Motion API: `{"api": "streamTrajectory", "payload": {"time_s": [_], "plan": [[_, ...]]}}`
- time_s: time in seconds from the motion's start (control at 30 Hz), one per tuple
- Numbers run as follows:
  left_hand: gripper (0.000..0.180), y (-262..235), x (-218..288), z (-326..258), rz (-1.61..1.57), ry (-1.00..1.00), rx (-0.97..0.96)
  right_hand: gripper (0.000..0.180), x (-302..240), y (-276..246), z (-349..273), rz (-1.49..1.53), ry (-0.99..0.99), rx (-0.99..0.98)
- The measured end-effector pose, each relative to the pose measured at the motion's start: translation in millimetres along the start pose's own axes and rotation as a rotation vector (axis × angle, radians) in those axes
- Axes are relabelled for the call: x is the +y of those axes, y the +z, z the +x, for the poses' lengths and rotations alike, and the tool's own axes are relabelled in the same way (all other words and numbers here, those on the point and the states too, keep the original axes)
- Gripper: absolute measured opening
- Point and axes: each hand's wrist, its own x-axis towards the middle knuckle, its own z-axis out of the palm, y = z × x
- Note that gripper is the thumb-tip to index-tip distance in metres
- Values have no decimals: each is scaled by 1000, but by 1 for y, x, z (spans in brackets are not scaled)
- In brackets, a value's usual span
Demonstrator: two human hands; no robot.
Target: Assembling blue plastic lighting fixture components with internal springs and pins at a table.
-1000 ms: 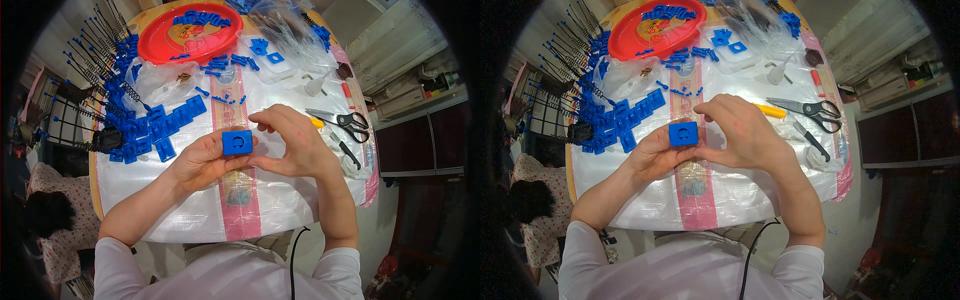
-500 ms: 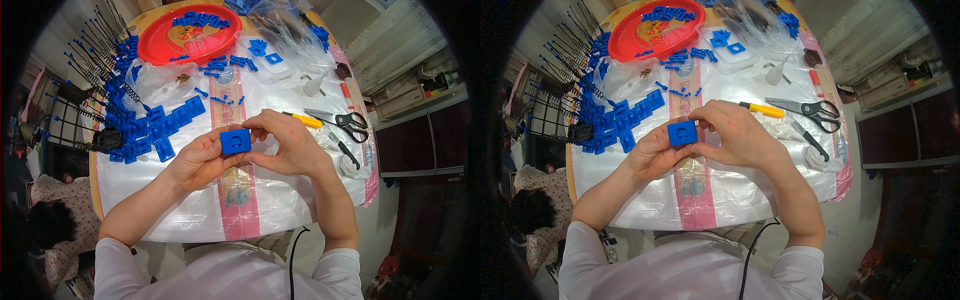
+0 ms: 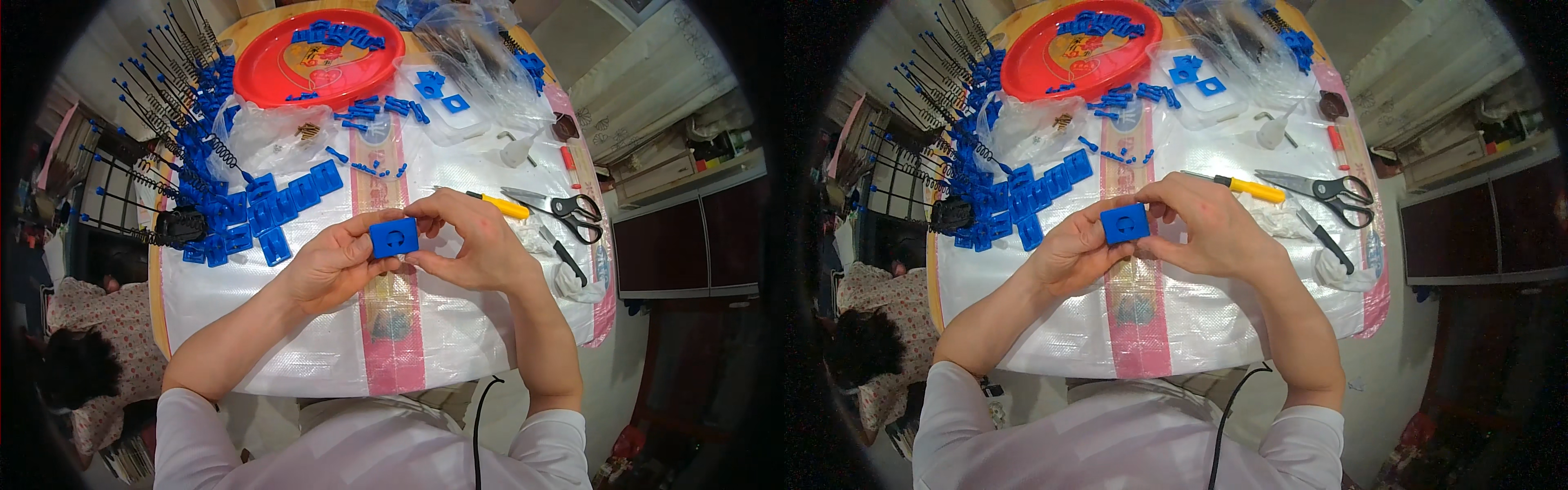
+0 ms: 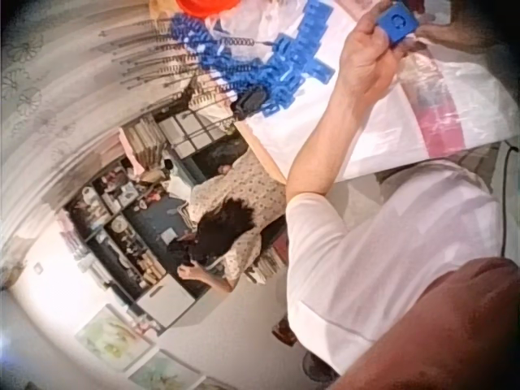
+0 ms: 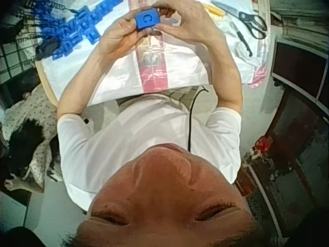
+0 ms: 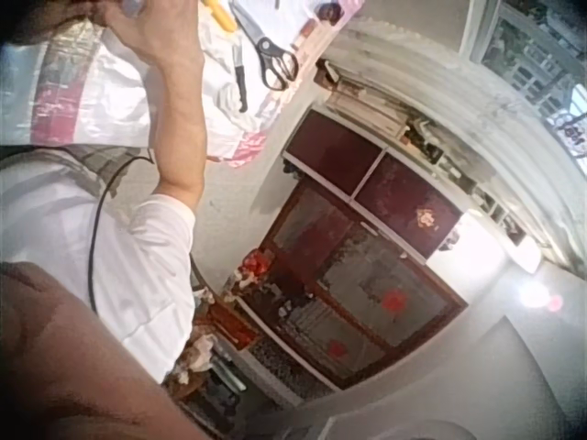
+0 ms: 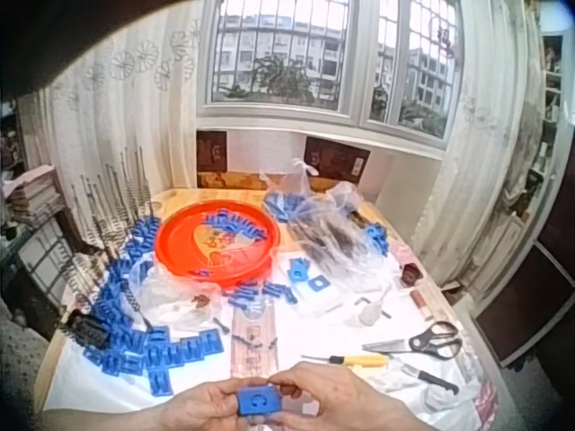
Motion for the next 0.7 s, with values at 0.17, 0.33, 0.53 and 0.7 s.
{"api": "streamTrajectory", "payload": {"time_s": [0.17,0.33,0.53,0.7], "plan": [[56,4,0,1,-22,54,-18,40,2,0,-2,11,36,-12],[51,-4,-2,0,17,74,55,37,3,1,-1,23,68,-34],[46,-6,-4,-3,113,135,74,33,3,4,-2,46,131,-26],[45,-8,-6,-2,125,144,97,31,3,5,-2,68,148,-26]]}}
